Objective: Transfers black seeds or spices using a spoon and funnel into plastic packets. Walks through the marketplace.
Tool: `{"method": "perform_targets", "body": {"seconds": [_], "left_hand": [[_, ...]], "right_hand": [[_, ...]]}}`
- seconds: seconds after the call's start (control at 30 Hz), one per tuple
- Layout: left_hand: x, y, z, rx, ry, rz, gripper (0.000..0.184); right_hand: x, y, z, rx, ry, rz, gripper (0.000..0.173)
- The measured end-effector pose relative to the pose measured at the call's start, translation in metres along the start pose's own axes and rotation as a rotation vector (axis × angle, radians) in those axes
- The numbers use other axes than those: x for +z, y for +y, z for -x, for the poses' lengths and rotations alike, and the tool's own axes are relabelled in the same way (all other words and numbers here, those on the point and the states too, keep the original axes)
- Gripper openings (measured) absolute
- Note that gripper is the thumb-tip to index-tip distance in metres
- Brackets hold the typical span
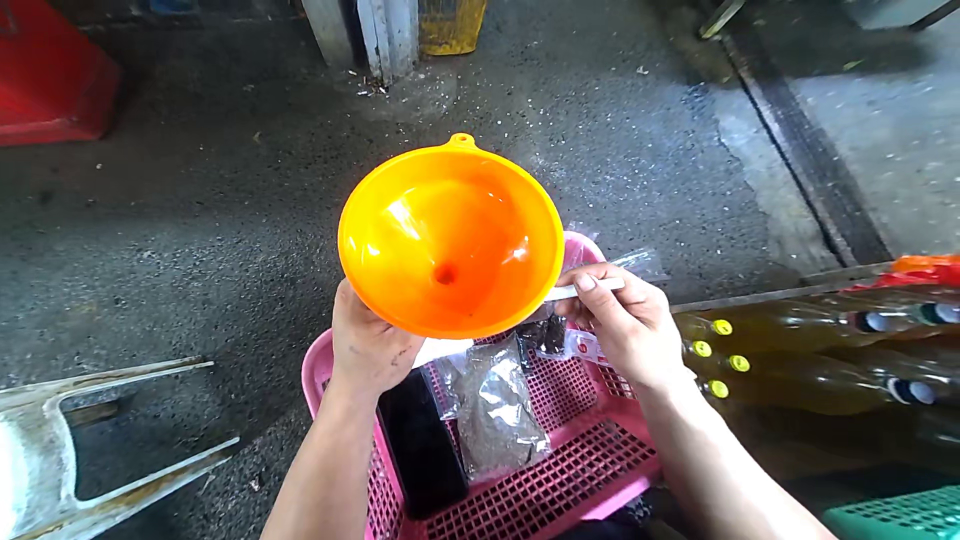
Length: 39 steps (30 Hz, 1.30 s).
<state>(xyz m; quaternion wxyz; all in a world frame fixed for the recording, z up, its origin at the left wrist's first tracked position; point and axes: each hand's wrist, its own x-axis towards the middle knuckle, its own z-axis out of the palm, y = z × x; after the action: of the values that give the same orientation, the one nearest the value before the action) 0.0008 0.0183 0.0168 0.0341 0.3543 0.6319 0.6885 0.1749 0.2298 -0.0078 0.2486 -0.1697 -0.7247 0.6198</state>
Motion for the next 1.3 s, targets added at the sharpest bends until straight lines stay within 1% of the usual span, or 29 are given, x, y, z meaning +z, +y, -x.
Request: {"method": "perform_targets", "body": {"seconds": [0.13, 0.23, 0.4, 0.53, 0.67, 0.8, 0.93, 1.03, 1.3], "left_hand": [[-0.001, 0.000, 0.000, 0.008, -0.012, 0.006, 0.023], [0.000, 0.000, 0.000, -0.018, -0.008, 0.031, 0.024], [-0.001, -0.001, 0.002, -0.063, 0.006, 0.085, 0.028], [0.000, -0.001, 0.005, -0.084, 0.056, 0.028, 0.037], [0.001, -0.001, 0.006, -0.079, 0.050, 0.055, 0.038], [0.000, -0.001, 0.006, -0.060, 0.050, 0.007, 0.037], [0.000, 0.002, 0.001, -0.105, 0.047, -0.020, 0.042], [0.001, 0.001, 0.002, -0.102, 0.048, -0.011, 0.039], [0.001, -0.002, 0.005, -0.004, 0.049, -0.065, 0.029]], "right_hand": [[-0.002, 0.000, -0.003, 0.132, 0.045, -0.180, 0.029], [-0.003, -0.002, -0.006, 0.215, 0.083, -0.288, 0.033], [-0.004, -0.003, -0.010, 0.277, 0.129, -0.369, 0.037], [-0.005, -0.002, -0.012, 0.295, 0.169, -0.373, 0.038], [-0.005, 0.000, -0.012, 0.285, 0.169, -0.375, 0.036], [-0.003, 0.000, -0.012, 0.292, 0.156, -0.389, 0.036], [-0.004, -0.001, -0.014, 0.309, 0.168, -0.439, 0.038], [-0.005, -0.002, -0.015, 0.307, 0.167, -0.467, 0.037], [-0.005, -0.003, -0.016, 0.287, 0.174, -0.490, 0.036]]}}
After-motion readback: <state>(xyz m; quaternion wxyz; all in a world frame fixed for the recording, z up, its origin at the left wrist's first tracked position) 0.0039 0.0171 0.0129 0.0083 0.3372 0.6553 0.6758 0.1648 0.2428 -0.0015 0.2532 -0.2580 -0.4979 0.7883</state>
